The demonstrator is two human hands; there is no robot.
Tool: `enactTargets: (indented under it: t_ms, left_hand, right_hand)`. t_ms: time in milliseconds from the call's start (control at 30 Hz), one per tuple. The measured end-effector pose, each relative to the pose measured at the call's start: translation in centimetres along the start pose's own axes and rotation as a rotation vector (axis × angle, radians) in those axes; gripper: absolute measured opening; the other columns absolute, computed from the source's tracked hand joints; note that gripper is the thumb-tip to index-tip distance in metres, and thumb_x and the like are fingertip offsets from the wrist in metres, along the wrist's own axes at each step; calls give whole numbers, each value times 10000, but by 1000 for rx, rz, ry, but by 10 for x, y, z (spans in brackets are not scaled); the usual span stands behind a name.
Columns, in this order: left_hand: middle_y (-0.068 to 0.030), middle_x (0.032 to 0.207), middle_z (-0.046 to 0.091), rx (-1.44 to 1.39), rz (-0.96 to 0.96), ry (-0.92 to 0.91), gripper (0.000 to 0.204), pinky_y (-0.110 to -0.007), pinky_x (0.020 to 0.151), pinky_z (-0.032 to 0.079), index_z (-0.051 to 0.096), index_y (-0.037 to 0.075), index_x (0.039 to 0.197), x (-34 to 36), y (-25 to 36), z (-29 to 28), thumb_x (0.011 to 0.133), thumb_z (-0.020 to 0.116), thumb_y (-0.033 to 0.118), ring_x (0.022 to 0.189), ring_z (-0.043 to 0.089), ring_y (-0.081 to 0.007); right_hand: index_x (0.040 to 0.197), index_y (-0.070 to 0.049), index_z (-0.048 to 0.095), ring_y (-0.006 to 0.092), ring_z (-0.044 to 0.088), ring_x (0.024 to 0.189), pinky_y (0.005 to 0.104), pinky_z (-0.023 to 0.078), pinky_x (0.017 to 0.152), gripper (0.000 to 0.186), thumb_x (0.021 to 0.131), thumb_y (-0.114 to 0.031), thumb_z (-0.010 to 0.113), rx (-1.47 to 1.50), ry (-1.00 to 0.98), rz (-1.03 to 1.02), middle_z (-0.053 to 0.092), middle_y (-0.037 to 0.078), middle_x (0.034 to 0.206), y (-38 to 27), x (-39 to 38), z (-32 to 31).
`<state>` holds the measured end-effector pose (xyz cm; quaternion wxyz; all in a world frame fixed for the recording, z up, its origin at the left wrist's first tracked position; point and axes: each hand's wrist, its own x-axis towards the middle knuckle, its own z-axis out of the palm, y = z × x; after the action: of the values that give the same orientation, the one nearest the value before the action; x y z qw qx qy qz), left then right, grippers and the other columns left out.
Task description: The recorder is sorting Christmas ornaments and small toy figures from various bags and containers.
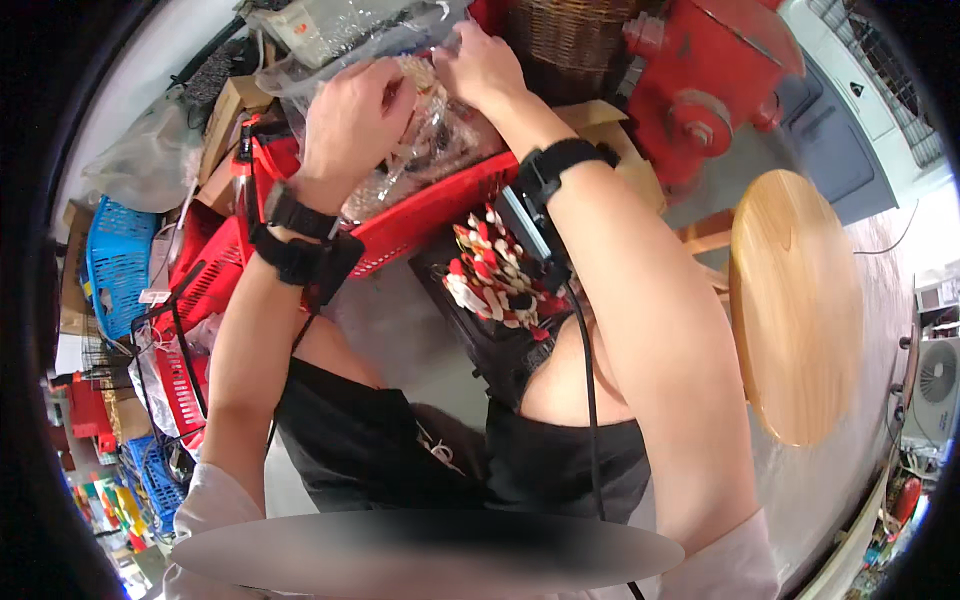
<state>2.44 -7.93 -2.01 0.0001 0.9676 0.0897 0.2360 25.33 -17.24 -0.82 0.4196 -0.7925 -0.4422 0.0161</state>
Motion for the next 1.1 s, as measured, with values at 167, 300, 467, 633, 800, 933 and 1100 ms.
enactTargets:
  t_ms: [167,300,467,633,800,933,1100]
  left_hand:
    - [-161,934,744,38,59,-362,272,-506,751,565,753,61,936,-36,32,37,918,672,319,882,722,-377]
    - [-154,877,748,67,140,-607,266,-500,699,567,771,63,891,-58,95,56,890,689,316,837,734,-363]
    - [-145,806,752,139,232,-905,262,-493,633,569,794,66,836,-69,94,68,856,711,313,780,748,-347]
    - [-139,802,766,208,271,-1029,265,-492,617,581,808,80,857,-94,64,102,843,743,337,783,766,-336]
    - [-153,826,767,190,286,-991,277,-498,639,603,790,60,926,-102,72,109,839,735,317,798,771,-351]
    - [-156,812,758,79,280,-950,232,-505,620,595,752,33,942,-93,80,106,849,713,242,787,767,-360]
    - [-176,791,733,-106,220,-579,139,-521,590,571,738,19,922,-107,66,117,810,684,81,799,754,-386]
  right_hand:
    - [1534,4,418,445,618,1276,514,501,1058,615,1073,-376,563,47,-122,124,614,293,1411,-41,-23,-26]
    - [1541,18,398,458,592,1308,514,495,1075,618,1086,-376,538,21,-145,177,584,305,1448,-38,-28,-42]
    - [1532,30,403,464,574,1323,514,494,1084,599,1104,-373,512,-13,-50,185,572,307,1456,-30,-28,-42]
    - [1306,30,556,449,640,1168,531,517,990,376,1060,-254,535,-65,-69,247,649,289,1279,-22,-32,-46]
    - [1178,28,605,435,642,1126,528,521,960,278,1010,-187,550,-235,-176,378,669,267,1202,1,-32,-45]
    - [1156,9,606,426,638,1121,519,520,937,271,1004,-212,569,-236,-171,362,667,256,1205,2,-34,-48]
    - [1131,-1,611,402,641,1066,506,519,917,265,992,-227,602,-232,-181,358,669,235,1143,-2,-34,-43]
